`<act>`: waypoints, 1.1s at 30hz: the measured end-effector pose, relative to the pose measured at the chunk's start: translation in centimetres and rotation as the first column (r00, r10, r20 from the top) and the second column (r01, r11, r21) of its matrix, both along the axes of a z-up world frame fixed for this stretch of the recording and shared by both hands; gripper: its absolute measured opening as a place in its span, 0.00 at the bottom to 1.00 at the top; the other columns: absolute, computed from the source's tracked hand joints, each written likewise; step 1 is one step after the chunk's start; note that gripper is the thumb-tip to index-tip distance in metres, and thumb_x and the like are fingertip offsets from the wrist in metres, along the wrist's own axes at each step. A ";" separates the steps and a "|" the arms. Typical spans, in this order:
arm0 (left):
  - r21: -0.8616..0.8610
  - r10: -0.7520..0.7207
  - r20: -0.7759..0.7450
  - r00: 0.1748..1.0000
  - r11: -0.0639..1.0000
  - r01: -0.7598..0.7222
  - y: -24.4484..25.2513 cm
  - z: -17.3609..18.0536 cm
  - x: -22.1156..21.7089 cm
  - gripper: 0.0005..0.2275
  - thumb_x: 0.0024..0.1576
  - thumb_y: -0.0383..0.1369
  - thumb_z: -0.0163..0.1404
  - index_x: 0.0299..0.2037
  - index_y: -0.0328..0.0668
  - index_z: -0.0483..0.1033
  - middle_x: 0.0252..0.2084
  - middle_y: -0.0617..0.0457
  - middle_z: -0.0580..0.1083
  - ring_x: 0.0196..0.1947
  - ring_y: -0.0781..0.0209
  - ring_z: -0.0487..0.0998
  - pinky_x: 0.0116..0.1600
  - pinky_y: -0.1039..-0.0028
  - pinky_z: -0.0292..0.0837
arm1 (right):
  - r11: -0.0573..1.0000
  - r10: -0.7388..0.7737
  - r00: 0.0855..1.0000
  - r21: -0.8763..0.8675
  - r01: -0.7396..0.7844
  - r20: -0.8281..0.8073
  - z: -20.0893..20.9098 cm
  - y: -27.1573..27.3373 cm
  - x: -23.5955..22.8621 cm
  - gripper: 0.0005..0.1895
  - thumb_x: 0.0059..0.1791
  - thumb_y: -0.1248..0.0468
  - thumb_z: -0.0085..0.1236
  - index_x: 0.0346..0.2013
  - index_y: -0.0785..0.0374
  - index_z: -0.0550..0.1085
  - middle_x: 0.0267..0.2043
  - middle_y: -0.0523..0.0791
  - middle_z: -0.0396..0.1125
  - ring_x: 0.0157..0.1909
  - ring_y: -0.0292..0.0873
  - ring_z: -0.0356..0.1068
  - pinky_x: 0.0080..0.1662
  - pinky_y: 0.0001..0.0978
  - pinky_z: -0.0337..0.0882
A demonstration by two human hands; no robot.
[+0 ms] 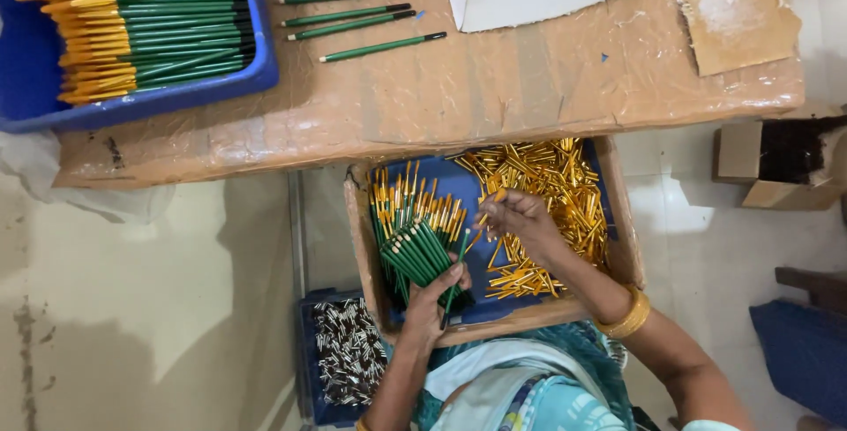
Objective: The person assembles pencils by inserting gold ferrules into the ends of green wooden sticks. They pick up sticks from a blue tray, attach the ferrules, and place the finished pencils into a white styrofoam block or a blue tray.
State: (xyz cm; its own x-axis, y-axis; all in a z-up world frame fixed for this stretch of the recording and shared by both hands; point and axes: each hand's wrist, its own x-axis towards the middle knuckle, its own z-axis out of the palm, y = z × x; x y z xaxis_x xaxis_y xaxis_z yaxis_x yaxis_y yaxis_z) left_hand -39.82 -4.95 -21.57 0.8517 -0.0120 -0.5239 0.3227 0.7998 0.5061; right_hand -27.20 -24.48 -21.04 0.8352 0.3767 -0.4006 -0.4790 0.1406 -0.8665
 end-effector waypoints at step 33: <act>0.838 -0.139 -0.045 0.989 0.534 0.113 4.4 1.3 -1.9 0.12 0.51 0.27 0.63 0.42 0.33 0.78 0.37 0.52 0.80 0.36 0.63 0.80 0.44 0.73 0.77 | 0.621 0.718 0.329 -0.778 0.094 0.613 0.5 0.4 0.8 0.12 0.47 0.70 0.55 0.46 0.67 0.76 0.41 0.50 0.74 0.43 0.51 0.75 0.42 0.42 0.76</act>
State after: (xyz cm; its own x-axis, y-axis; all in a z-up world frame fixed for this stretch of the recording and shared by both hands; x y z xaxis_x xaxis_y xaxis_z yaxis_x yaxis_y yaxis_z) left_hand -41.75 -0.52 -20.31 0.8896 0.3122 -0.3333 0.3629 -0.0404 0.9309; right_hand -26.38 -24.06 -20.57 0.6865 0.7084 0.1642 0.6700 -0.5284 -0.5215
